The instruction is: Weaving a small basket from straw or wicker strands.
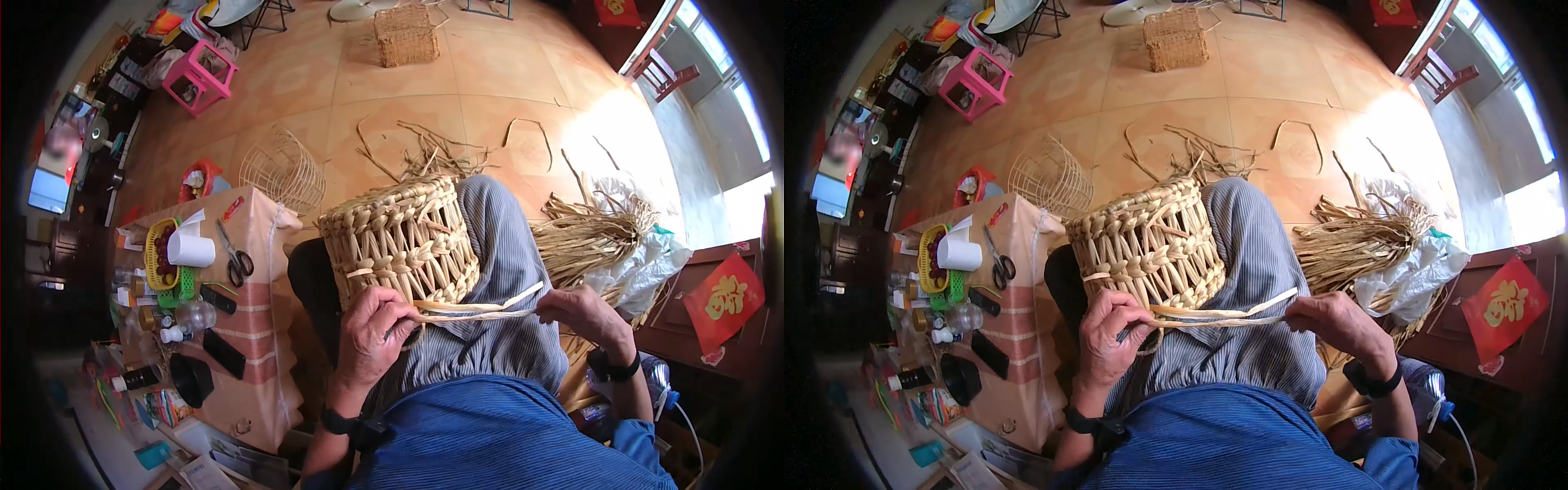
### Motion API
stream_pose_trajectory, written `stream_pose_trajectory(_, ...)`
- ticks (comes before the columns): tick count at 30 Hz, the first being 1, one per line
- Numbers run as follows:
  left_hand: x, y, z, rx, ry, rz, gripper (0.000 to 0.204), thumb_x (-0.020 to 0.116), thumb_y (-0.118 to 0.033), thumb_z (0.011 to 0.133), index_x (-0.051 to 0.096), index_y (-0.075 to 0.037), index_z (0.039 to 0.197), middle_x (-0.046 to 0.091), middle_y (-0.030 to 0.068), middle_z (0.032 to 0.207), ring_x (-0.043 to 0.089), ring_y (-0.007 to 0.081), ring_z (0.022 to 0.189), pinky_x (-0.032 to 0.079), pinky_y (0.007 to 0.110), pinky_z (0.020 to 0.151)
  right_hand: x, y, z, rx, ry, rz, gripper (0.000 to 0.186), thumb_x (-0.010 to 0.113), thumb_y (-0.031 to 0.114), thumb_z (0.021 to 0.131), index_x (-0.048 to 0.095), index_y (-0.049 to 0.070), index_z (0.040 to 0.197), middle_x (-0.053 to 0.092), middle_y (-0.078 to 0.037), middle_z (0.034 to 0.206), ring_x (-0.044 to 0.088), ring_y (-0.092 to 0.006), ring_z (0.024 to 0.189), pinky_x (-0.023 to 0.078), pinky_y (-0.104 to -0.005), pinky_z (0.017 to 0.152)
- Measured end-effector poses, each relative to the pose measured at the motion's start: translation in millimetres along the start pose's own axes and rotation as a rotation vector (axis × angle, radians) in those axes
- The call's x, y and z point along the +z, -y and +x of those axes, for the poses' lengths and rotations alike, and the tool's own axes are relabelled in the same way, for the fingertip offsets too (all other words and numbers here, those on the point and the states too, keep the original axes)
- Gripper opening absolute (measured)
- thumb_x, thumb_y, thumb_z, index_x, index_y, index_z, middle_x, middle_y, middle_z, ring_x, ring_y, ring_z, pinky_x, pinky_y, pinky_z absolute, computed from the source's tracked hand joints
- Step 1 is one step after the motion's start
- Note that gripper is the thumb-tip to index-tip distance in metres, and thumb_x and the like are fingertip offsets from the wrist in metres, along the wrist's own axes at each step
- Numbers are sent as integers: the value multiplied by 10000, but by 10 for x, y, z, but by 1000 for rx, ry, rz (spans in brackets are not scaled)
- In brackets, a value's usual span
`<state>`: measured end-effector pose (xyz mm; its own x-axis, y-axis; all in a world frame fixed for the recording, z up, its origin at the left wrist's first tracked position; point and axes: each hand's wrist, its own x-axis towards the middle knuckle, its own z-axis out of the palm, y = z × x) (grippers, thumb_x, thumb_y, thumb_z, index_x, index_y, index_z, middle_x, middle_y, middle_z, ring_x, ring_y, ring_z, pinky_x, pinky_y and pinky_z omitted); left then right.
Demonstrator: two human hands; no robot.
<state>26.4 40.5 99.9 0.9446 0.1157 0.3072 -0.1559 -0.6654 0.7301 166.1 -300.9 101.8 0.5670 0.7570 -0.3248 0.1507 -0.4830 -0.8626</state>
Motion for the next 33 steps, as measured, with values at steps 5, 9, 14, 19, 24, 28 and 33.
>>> stream_pose_trajectory(5,2,6,-67,-67,3,-38,182,824,-64,807,674,-73,910,617,62,911,649,256,879,533,384,756,3,-57,159,-322,-170,-703,138,754,108,867,695,19,952,670,-76,877,656,-296,721,545,-395,672)
stream_pose_trajectory(9,-124,-63,-37,-101,72,-168,140,781,-10,833,677,-60,913,670,72,972,680,245,926,547,361,787,152,237,332,-150,-412,-274,102,735,17,867,729,26,968,650,-72,850,641,-217,711,531,-360,651)
stream_pose_trajectory(14,-393,194,-528,-215,82,-557,131,685,88,809,699,-38,843,732,88,986,704,197,863,548,327,790,450,712,703,-337,-297,472,201,695,-73,894,746,-31,1083,651,-86,1009,693,-160,903,609,-268,813)
stream_pose_trajectory(19,-364,488,-1096,-586,638,-749,99,596,26,860,689,-5,844,720,112,1046,676,183,938,517,299,869,582,969,861,-514,-271,204,254,726,-23,882,742,-9,1136,653,-96,1033,688,-195,937,594,-296,819)
stream_pose_trajectory(24,142,487,-1163,-753,260,-829,236,601,-167,1046,656,-32,1232,687,23,1192,661,165,1074,505,285,952,656,1032,942,-614,-312,-50,341,740,-19,831,737,44,1166,662,-106,1004,693,-268,935,574,-346,805)
stream_pose_trajectory(28,579,711,-916,-923,60,-1398,306,642,-241,1036,638,-64,1285,682,48,1237,664,198,1129,543,351,995,739,1079,1029,-602,-308,-155,330,682,-39,842,727,23,1163,660,-131,1008,703,-299,922,590,-371,784)
stream_pose_trajectory(33,949,1043,-771,-799,-3,-1650,396,644,-283,1033,588,-87,1372,663,71,1293,651,224,1191,561,393,1007,844,1090,1075,-573,-316,-281,306,684,12,795,736,54,1094,668,-105,984,708,-295,902,591,-388,762)
